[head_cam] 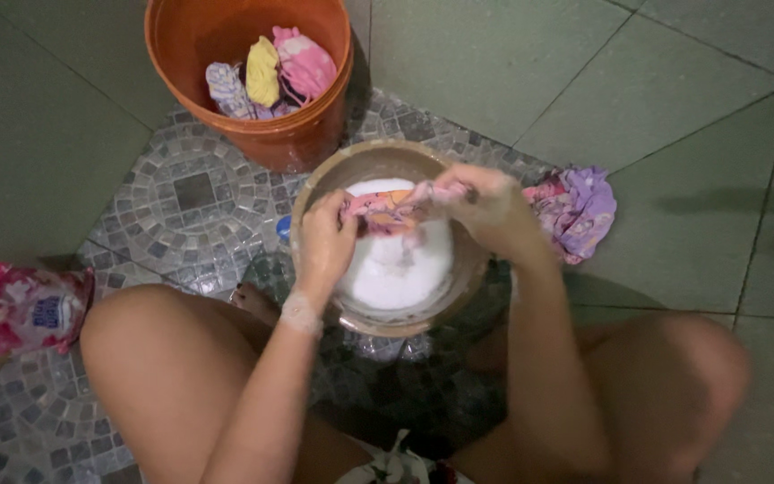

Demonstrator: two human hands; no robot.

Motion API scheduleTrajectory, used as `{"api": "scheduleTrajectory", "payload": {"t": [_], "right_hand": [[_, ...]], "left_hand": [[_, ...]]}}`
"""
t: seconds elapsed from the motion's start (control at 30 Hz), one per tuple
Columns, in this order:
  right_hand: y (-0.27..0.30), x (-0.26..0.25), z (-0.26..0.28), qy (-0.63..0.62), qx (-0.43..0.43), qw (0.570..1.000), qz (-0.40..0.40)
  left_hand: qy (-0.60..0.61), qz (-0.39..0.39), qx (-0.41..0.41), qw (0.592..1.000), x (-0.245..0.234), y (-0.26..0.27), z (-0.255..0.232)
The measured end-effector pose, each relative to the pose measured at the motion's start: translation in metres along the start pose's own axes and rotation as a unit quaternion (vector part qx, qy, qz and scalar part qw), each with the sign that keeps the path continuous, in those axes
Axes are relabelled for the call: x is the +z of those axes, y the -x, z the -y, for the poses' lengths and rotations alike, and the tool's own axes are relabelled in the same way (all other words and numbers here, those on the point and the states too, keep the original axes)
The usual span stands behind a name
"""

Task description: The person hand-washes various small clothing items in a basin of soapy water. They scrub and rinse each piece individually, then transfer the washed items into an orange bucket beside them.

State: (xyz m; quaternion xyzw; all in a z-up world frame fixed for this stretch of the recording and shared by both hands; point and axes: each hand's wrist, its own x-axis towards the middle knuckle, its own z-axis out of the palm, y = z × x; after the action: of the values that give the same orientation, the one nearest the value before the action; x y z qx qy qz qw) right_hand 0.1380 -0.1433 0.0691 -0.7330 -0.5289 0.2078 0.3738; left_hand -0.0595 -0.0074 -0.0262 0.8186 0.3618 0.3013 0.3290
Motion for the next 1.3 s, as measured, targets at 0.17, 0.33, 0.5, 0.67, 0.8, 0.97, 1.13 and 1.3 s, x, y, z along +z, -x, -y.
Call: {"api": "scheduleTrajectory", "payload": {"t": [0.17, 0.33, 0.5, 0.67, 0.8, 0.97, 1.13, 1.3], "right_hand": [[-0.001, 0.009, -0.007, -0.215, 0.039, 0.974, 0.065], [0.004, 0.034, -0.046, -0.212, 0.0, 0.977, 0.025], [0.025, 0.086, -0.046, -0.262, 0.026, 0.964, 0.033], [0.048, 0.129, -0.056, -0.11, 0.076, 0.99, -0.034], [0.049, 0.144, -0.077, -0.026, 0.08, 0.996, -0.039], [0.045, 0.151, -0.099, -0.051, 0.058, 0.997, -0.027], [0.036, 0.117, -0.111, -0.162, 0.145, 0.971, -0.102], [0.017, 0.086, -0.067, -0.242, 0.215, 0.935, -0.143]], "left_hand": [[0.063, 0.11, -0.043, 0.991, 0.016, 0.007, 0.023], [0.138, 0.206, -0.196, 0.949, 0.052, 0.021, 0.049], [0.467, 0.189, -0.268, 0.821, 0.064, 0.025, 0.047], [0.523, 0.135, -0.256, 0.802, 0.058, 0.028, 0.031], [0.469, 0.125, -0.159, 0.86, 0.035, 0.026, 0.018], [0.555, 0.135, -0.18, 0.801, 0.028, 0.017, 0.013], [0.509, 0.188, -0.229, 0.808, 0.035, 0.016, 0.033], [0.555, 0.248, -0.329, 0.722, 0.038, 0.011, 0.036]]}}
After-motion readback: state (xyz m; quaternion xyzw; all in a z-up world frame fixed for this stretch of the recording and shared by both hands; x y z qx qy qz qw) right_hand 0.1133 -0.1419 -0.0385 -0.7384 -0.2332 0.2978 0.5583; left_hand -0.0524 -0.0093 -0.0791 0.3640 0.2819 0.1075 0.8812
